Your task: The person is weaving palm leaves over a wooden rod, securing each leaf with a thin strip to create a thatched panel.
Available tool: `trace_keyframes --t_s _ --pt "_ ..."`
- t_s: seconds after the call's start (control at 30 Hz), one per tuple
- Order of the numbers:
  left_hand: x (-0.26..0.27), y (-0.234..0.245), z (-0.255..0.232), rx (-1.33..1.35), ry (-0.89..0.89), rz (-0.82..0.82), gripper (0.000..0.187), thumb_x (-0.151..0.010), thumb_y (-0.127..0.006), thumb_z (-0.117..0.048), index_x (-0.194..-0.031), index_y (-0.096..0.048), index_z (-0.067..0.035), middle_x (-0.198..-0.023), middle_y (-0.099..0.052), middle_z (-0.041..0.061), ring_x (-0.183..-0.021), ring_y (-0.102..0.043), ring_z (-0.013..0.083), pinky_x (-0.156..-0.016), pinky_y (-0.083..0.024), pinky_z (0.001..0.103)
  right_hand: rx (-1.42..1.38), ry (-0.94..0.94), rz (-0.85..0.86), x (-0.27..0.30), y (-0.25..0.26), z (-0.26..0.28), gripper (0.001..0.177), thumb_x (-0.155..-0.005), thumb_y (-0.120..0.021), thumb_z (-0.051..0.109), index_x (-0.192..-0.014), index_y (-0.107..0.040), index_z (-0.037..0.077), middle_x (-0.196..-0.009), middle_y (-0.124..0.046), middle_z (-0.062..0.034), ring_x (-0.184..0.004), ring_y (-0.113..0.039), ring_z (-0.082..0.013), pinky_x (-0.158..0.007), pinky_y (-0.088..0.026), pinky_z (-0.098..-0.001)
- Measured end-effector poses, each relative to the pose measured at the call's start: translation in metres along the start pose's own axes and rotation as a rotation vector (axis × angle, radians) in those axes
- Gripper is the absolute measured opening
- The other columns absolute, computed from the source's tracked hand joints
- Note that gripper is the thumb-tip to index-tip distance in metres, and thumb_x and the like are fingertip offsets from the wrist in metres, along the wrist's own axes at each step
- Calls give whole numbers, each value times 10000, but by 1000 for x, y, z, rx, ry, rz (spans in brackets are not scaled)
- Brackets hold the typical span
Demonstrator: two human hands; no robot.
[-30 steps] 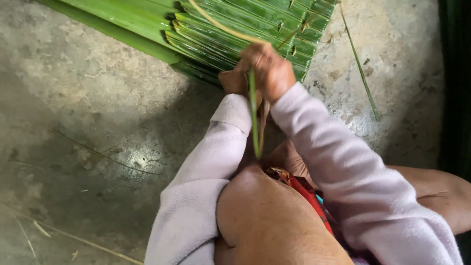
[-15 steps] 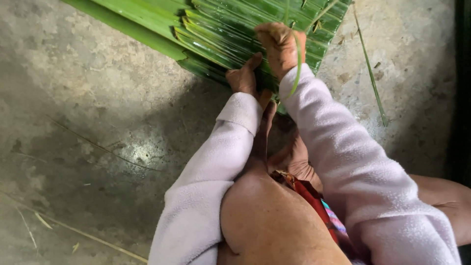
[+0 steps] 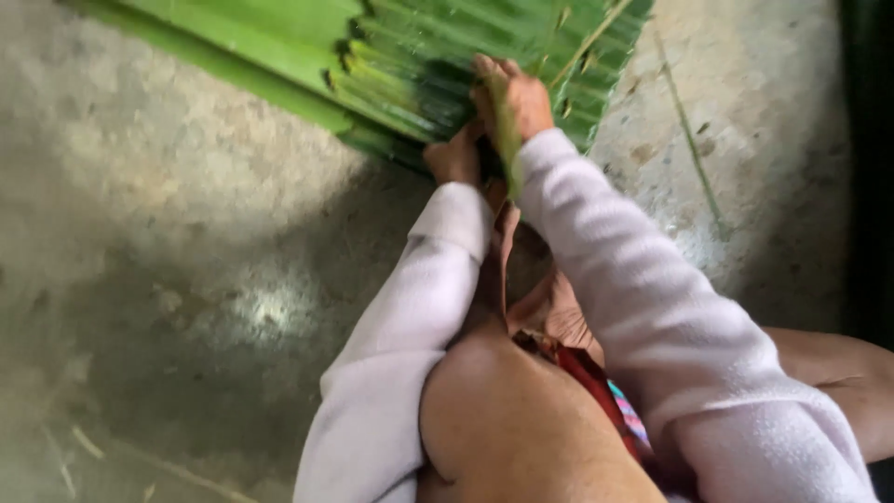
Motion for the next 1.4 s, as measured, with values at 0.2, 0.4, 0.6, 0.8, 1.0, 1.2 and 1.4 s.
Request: trace_keyframes --t_s 0.2,0.4,0.6,0.8,1.0,1.2,1.4 --pt "-5 0 9 270 62 -21 375 -708 -842 -56 -896 -713 241 -789 -708 219 -600 -611 225 -523 -534 344 -443 140 -186 88 72 51 586 -951 -669 -129 -1486 -478 12 -1449 -591 -240 -1272 -661 -406 -1051 -567 -446" --pt "13 3 -15 262 93 31 864 -629 -899 -148 -1303 -505 222 -1216 -590 334 -1072 -665 410 -763 -502 557 -460 24 -246 117 47 59 395 -955 -597 26 -1316 -722 128 -1382 -655 -110 -1284 -626 -298 -1118 -482 -431" --pt "1 3 7 411 145 51 985 -621 -955 -240 -1415 -400 -63 -1400 -459 298 -1133 -588 409 -781 -584 578 -276 104 -416 102 47 41 290 -1065 -529 216 -1166 -776 104 -1154 -748 -93 -1089 -722 -289 -945 -583 -390" --pt "-8 16 9 505 102 96 827 -636 -930 -45 -1289 -429 29 -1150 -595 299 -793 -708 372 -629 -647 476 -86 123 -484 96 42 44 250 -1049 -525 209 -1040 -773 176 -890 -728 -7 -884 -747 -208 -824 -614 -332" --pt "31 -7 -22 -112 -5 -68 806 -550 -933 -377 -1142 -707 121 -1159 -720 301 -1173 -687 380 -1004 -514 444 -181 86 -427 108 68 99 266 -1011 -515 309 -849 -713 236 -705 -605 44 -748 -691 -187 -674 -584 -322" --pt "76 -12 -41 241 -139 -29 1010 -588 -951 -330 -1307 -438 160 -1429 -414 323 -1414 -394 358 -1209 -254 537 -703 195 -54 87 184 136 331 -798 -619 -62 -1119 -693 -30 -839 -684 -113 -694 -655 -283 -658 -509 -371" --pt "11 32 5 238 2 673 827 -926 -460 -610 -1551 -361 -77 -1593 -365 273 -1448 -428 414 -1201 -387 550 -536 267 -409 95 75 62 673 -980 -514 607 -1252 -689 16 -1056 -695 -209 -1064 -685 -417 -954 -584 -522"
Point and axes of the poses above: each hand's wrist, its own x-axis away from the middle knuckle, its own y-axis out of the back of the hand, z = x × y, the point moved 1 cm from there along -x, towards the middle knuckle
